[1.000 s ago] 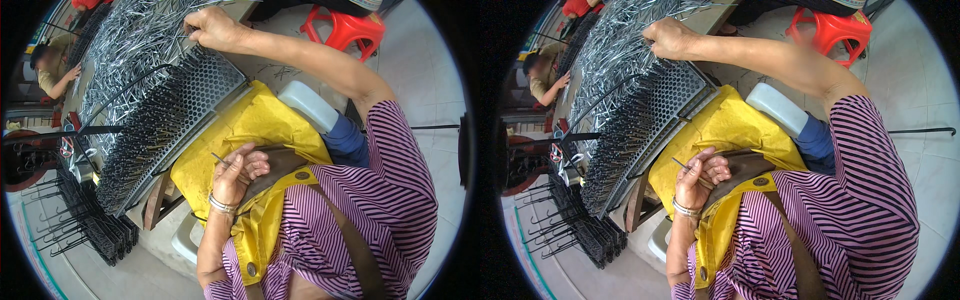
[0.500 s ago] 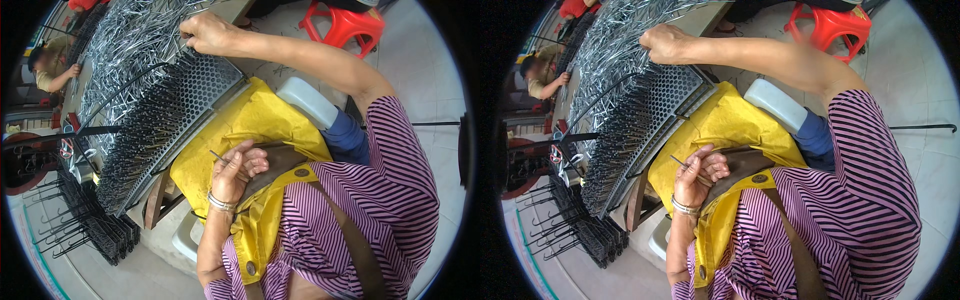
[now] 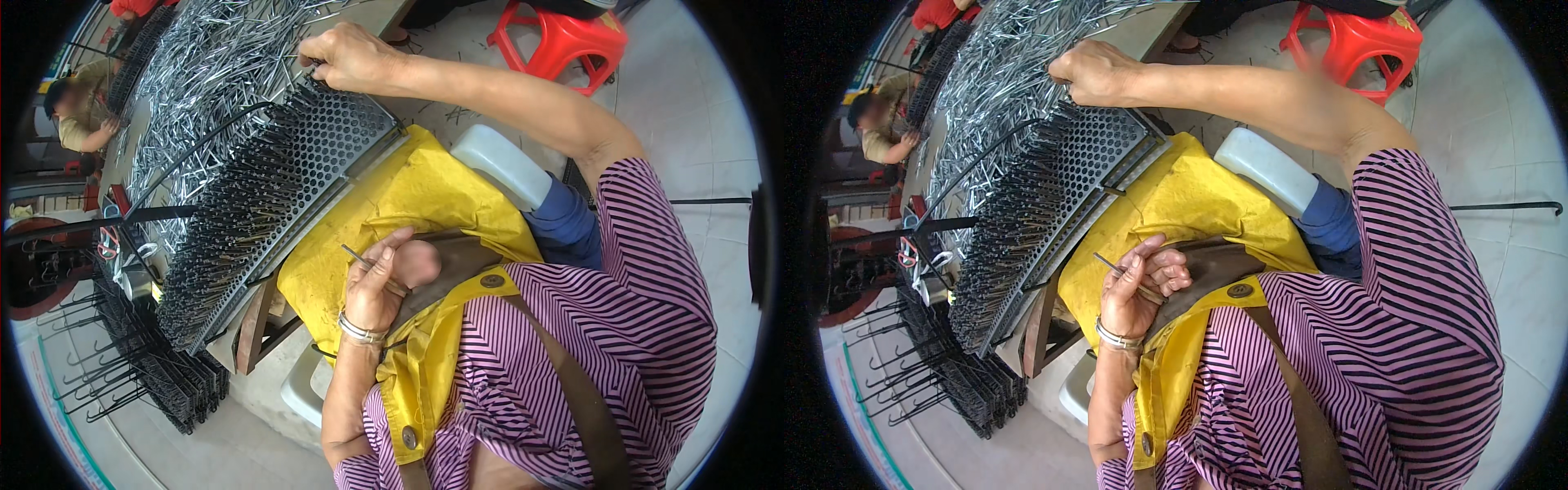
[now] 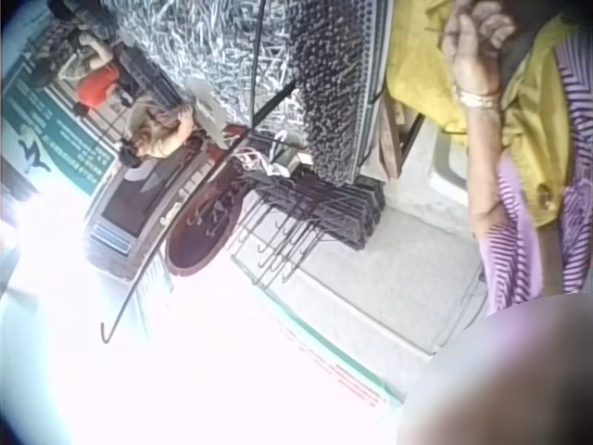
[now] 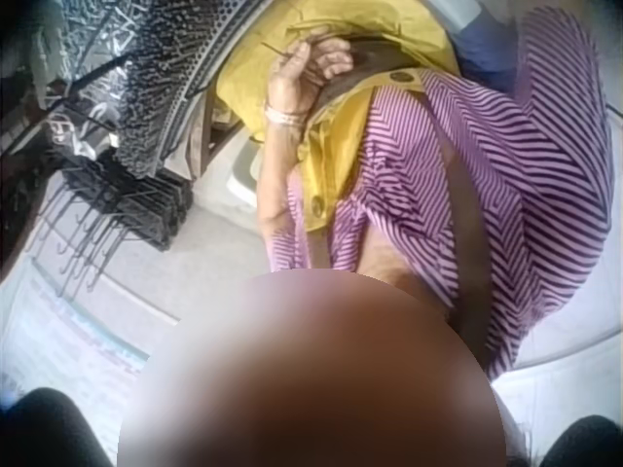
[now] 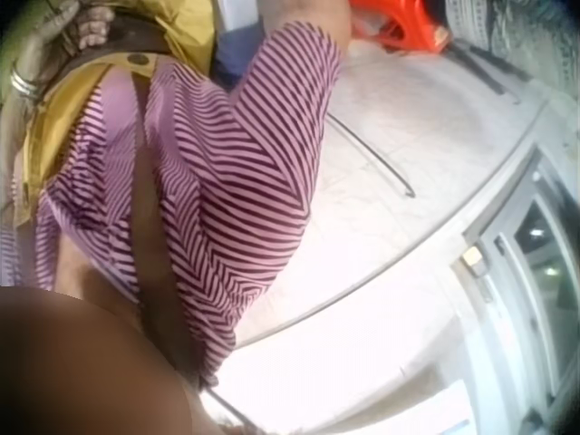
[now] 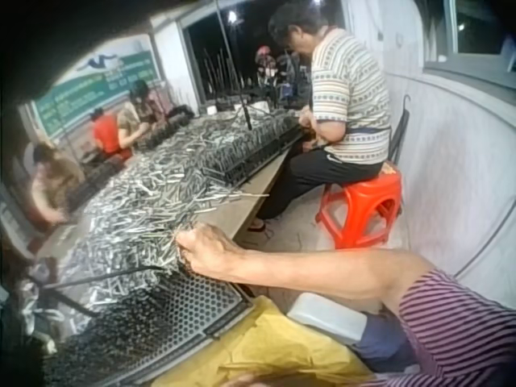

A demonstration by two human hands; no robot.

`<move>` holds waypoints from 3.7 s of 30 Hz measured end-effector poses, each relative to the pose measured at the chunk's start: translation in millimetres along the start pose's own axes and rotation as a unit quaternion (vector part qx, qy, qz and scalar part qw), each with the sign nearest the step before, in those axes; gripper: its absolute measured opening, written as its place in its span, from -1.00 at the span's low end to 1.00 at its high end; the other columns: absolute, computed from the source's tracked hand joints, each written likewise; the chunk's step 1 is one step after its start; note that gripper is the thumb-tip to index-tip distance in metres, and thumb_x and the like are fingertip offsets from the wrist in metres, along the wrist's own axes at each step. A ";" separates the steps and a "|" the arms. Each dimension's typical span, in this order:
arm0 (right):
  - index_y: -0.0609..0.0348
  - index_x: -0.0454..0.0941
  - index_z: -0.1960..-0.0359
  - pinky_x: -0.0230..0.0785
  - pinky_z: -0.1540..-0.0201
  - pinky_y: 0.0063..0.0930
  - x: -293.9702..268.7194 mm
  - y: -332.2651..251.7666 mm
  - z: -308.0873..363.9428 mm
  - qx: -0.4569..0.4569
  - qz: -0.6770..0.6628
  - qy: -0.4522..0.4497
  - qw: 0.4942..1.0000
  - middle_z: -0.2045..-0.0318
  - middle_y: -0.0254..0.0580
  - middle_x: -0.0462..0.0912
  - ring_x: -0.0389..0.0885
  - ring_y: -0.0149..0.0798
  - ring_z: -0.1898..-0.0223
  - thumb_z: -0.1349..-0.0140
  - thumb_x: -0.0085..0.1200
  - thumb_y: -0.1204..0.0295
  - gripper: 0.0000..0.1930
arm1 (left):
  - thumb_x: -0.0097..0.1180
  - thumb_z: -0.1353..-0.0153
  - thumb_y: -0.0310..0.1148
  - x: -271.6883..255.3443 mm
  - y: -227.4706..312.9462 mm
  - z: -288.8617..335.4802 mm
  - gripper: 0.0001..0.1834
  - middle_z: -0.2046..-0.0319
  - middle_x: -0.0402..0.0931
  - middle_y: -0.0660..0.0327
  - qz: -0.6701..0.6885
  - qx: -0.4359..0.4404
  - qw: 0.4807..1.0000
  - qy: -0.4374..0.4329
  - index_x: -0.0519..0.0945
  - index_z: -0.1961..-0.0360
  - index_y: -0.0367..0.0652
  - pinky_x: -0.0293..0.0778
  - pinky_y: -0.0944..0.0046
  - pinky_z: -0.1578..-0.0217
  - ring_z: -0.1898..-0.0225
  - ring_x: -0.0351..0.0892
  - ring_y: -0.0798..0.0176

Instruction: Sorting through a pile of metal pins and inserting them individually into a grid-like perforated tray.

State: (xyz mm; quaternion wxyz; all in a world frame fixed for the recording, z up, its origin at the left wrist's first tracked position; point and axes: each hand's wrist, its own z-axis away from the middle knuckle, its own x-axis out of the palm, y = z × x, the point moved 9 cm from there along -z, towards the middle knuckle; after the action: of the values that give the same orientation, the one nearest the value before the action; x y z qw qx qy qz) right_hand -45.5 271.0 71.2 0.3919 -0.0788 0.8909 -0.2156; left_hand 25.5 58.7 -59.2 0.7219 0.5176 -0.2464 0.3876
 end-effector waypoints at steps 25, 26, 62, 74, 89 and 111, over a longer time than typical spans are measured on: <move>0.37 0.43 0.35 0.38 0.40 -0.34 1.4 -10.2 36.8 -0.009 0.163 -0.023 0.986 0.48 0.01 0.52 0.48 0.01 0.45 -0.01 0.07 0.44 -0.77 | -0.10 -0.20 -0.33 0.3 2.6 0.6 -0.60 0.22 0.44 -0.13 0.013 0.003 1.000 -0.010 0.29 0.00 -0.38 0.44 0.12 0.20 0.25 0.50 0.05; 0.38 0.42 0.32 0.38 0.39 -0.34 -18.6 -25.9 47.7 -0.073 0.139 0.075 0.985 0.44 0.02 0.51 0.47 0.00 0.43 0.01 0.08 0.44 -0.74 | -0.10 -0.20 -0.33 0.8 3.1 0.4 -0.60 0.22 0.44 -0.13 0.014 0.005 1.000 -0.010 0.29 0.00 -0.38 0.44 0.12 0.20 0.25 0.50 0.05; 0.30 0.48 0.48 0.38 0.48 -0.41 -41.6 -28.4 37.2 -0.147 0.019 0.217 0.965 0.57 -0.11 0.53 0.52 -0.11 0.53 0.11 0.12 0.60 -0.88 | -0.05 -0.15 -0.44 9.4 -10.4 -0.4 -0.48 0.13 0.38 -0.08 -0.063 -0.061 0.996 -0.025 0.14 -0.11 -0.38 0.40 0.23 0.11 0.17 0.47 0.12; 0.27 0.48 0.47 0.34 0.48 -0.29 -2.2 -13.0 26.5 -0.038 0.119 0.038 0.991 0.62 -0.07 0.46 0.47 -0.07 0.52 0.05 0.14 0.42 -0.83 | -0.09 -0.17 -0.48 12.1 -9.4 0.4 -0.50 0.11 0.37 -0.02 -0.032 -0.055 0.997 -0.044 0.12 -0.12 -0.37 0.37 0.27 0.09 0.15 0.45 0.17; 0.33 0.47 0.39 0.31 0.49 -0.45 -32.2 7.6 51.3 0.027 -0.058 0.116 0.991 0.51 -0.07 0.51 0.50 -0.16 0.53 -0.02 0.06 0.56 -0.88 | -0.06 -0.12 -0.49 43.1 172.7 -25.9 -0.73 0.38 0.52 -0.03 -0.286 0.092 0.949 0.098 0.41 0.16 -0.45 0.52 0.20 0.34 0.42 0.56 0.14; 0.28 0.48 0.35 0.36 0.45 -0.43 -3.8 100.2 164.8 0.437 -0.263 0.016 0.860 0.51 -0.07 0.54 0.53 -0.20 0.51 -0.07 0.02 0.50 -0.87 | 0.41 0.49 -0.26 -122.3 366.6 -260.8 0.18 -0.18 0.01 -0.03 -0.973 -0.106 0.067 0.192 -0.04 -0.19 -0.34 0.02 0.17 -0.19 -0.24 -0.06 -0.01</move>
State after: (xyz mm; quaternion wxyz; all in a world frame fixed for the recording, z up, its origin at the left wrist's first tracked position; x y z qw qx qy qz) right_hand 80.6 308.7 -69.8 0.3000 -0.1276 0.6574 -0.6794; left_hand -355.7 326.2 -37.2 0.5279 0.1240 0.5851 -0.6031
